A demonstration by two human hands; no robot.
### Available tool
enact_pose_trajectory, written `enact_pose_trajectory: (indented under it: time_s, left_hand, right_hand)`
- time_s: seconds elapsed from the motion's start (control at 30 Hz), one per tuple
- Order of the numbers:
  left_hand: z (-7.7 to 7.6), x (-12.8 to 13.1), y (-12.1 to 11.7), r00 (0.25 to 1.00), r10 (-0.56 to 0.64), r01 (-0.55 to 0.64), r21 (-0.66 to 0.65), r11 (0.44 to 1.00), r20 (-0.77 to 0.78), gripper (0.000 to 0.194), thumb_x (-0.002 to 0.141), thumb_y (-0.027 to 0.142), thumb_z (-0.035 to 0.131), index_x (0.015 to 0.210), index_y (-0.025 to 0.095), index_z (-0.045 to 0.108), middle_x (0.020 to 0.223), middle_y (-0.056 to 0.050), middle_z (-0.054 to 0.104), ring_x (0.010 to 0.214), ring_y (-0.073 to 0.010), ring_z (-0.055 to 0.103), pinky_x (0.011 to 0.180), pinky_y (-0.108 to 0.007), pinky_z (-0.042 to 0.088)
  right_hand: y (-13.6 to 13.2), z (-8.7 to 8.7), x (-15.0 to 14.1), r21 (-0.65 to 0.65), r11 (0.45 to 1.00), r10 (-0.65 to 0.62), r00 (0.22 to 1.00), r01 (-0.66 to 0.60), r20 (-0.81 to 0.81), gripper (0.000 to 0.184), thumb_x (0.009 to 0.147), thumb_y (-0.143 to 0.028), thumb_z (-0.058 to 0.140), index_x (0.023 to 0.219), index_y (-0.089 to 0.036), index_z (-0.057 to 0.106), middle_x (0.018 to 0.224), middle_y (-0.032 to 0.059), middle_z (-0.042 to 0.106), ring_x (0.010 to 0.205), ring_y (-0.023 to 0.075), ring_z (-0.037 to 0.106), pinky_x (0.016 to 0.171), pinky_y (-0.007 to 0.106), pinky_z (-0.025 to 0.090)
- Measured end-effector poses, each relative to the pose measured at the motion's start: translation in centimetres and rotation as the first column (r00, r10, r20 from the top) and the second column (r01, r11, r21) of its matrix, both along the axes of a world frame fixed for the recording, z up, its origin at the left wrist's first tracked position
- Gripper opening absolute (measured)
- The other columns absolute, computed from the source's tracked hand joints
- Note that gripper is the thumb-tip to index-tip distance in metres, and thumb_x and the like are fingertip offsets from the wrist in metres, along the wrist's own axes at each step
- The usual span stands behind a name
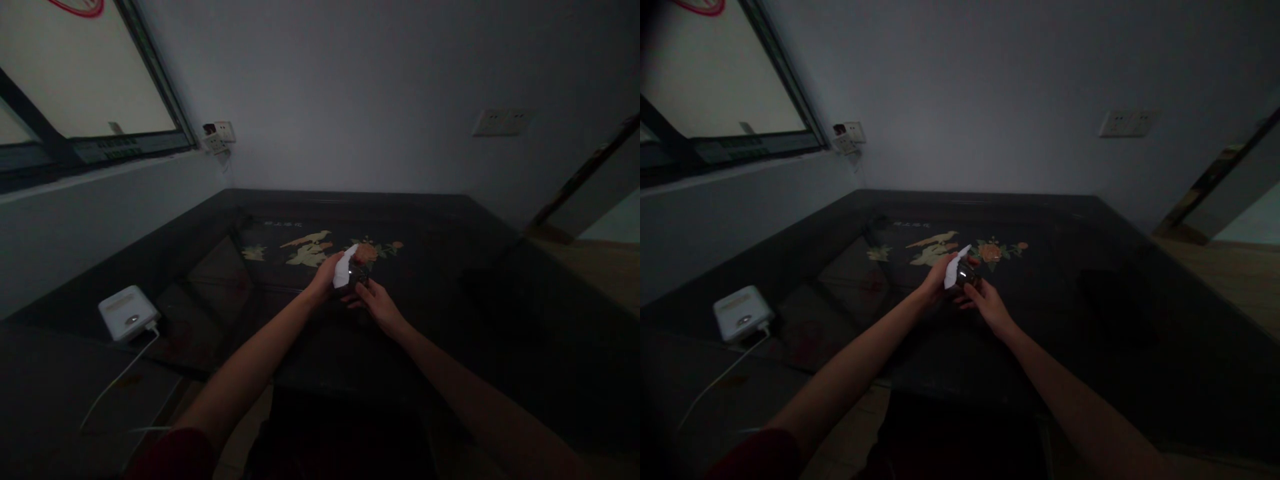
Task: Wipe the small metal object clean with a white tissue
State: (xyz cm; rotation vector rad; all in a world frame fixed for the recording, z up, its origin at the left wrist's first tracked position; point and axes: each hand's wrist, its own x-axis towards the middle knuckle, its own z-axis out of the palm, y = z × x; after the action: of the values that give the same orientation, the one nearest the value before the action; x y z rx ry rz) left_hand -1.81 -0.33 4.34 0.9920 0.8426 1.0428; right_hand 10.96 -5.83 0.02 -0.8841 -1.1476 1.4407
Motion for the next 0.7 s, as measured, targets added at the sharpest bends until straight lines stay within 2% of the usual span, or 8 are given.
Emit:
enact_pose_trajectory:
  time_s: [0.1, 0.2, 0.3, 0.4, 0.47, 0.53, 0.63, 0.7]
  left_hand:
    - [0.0, 0.1, 0.0, 0.974, -0.141, 0.162, -0.110, 0.981, 0.176, 0.039, 0.088, 0.034, 0.036, 0.080, 0.011, 0.065, 0.080, -0.010, 0.068, 0.076, -0.0175, 0.064, 0.071, -0.026, 0.049]
    - [-0.1, 0.3, -0.3, 0.957, -0.165, 0.201, -0.137, 0.970, 0.237, 0.040, 0.086, 0.039, 0.037, 0.080, 0.012, 0.065, 0.080, -0.011, 0.068, 0.079, -0.0199, 0.064, 0.072, -0.029, 0.049]
    - [-0.1, 0.4, -0.5, 0.981, -0.083, 0.095, -0.065, 0.993, 0.175, 0.040, 0.086, 0.041, 0.036, 0.080, 0.012, 0.064, 0.077, -0.009, 0.066, 0.076, -0.0194, 0.063, 0.070, -0.029, 0.048]
    - [0.1, 0.2, -0.9, 0.996, 0.083, -0.074, 0.210, 0.975, -0.034, 0.035, 0.086, 0.038, 0.039, 0.081, 0.013, 0.063, 0.073, -0.006, 0.063, 0.066, -0.0157, 0.057, 0.063, -0.026, 0.044]
    - [0.4, -0.1, -1.3, 0.959, 0.193, -0.083, 0.449, 0.890, -0.206, 0.032, 0.087, 0.038, 0.041, 0.082, 0.014, 0.062, 0.071, -0.004, 0.061, 0.063, -0.0146, 0.052, 0.060, -0.026, 0.041]
    - [0.7, -0.5, -1.7, 0.899, 0.280, -0.003, 0.634, 0.774, -0.337, 0.033, 0.088, 0.036, 0.039, 0.083, 0.014, 0.062, 0.076, -0.005, 0.061, 0.068, -0.0162, 0.054, 0.064, -0.027, 0.041]
    - [1.2, -0.7, -2.3, 0.804, 0.378, 0.156, 0.777, 0.610, -0.458, 0.031, 0.089, 0.032, 0.037, 0.089, 0.015, 0.063, 0.091, -0.009, 0.064, 0.087, -0.0200, 0.057, 0.080, -0.031, 0.043]
    - [1.5, -0.8, -2.5, 0.754, 0.417, 0.240, 0.804, 0.544, -0.508, 0.029, 0.088, 0.029, 0.039, 0.094, 0.016, 0.064, 0.097, -0.011, 0.064, 0.095, -0.0216, 0.057, 0.087, -0.033, 0.042]
  right_hand:
    - [0.0, 0.1, 0.1, -0.002, 1.000, 0.003, 1.000, -0.003, -0.020, 0.046, 0.070, -0.054, 0.070, 0.097, -0.019, 0.059, 0.088, 0.0070, 0.069, 0.070, 0.0176, 0.068, 0.058, 0.027, 0.054]
    - [0.0, 0.1, 0.1, -0.004, 1.000, 0.019, 1.000, -0.019, -0.018, 0.047, 0.069, -0.055, 0.070, 0.097, -0.018, 0.059, 0.088, 0.0076, 0.069, 0.071, 0.0180, 0.068, 0.058, 0.028, 0.055]
    - [-0.1, 0.2, 0.1, 0.004, 1.000, 0.024, 1.000, -0.024, -0.016, 0.050, 0.068, -0.057, 0.070, 0.099, -0.018, 0.058, 0.090, 0.0080, 0.069, 0.071, 0.0186, 0.068, 0.058, 0.029, 0.055]
    - [-0.1, 0.2, 0.0, 0.012, 0.999, 0.039, 0.999, -0.040, 0.006, 0.053, 0.068, -0.061, 0.067, 0.099, -0.019, 0.058, 0.092, 0.0081, 0.069, 0.072, 0.0192, 0.068, 0.058, 0.030, 0.055]
    - [-0.2, 0.3, 0.0, 0.022, 0.999, 0.045, 0.998, -0.046, 0.040, 0.053, 0.068, -0.062, 0.066, 0.096, -0.018, 0.059, 0.091, 0.0073, 0.069, 0.073, 0.0198, 0.067, 0.058, 0.031, 0.056]
    - [-0.2, 0.3, 0.0, 0.032, 0.999, 0.023, 0.997, -0.025, 0.080, 0.050, 0.069, -0.061, 0.066, 0.094, -0.019, 0.060, 0.087, 0.0059, 0.069, 0.075, 0.0202, 0.067, 0.059, 0.031, 0.055]
    - [-0.1, 0.2, 0.1, 0.047, 0.999, -0.023, 0.992, 0.017, 0.127, 0.045, 0.071, -0.057, 0.065, 0.096, -0.019, 0.061, 0.085, 0.0048, 0.069, 0.076, 0.0210, 0.066, 0.062, 0.032, 0.054]
    - [-0.1, 0.2, 0.1, 0.059, 0.998, -0.032, 0.988, 0.023, 0.149, 0.043, 0.072, -0.055, 0.065, 0.097, -0.020, 0.062, 0.087, 0.0049, 0.069, 0.074, 0.0214, 0.065, 0.061, 0.033, 0.054]
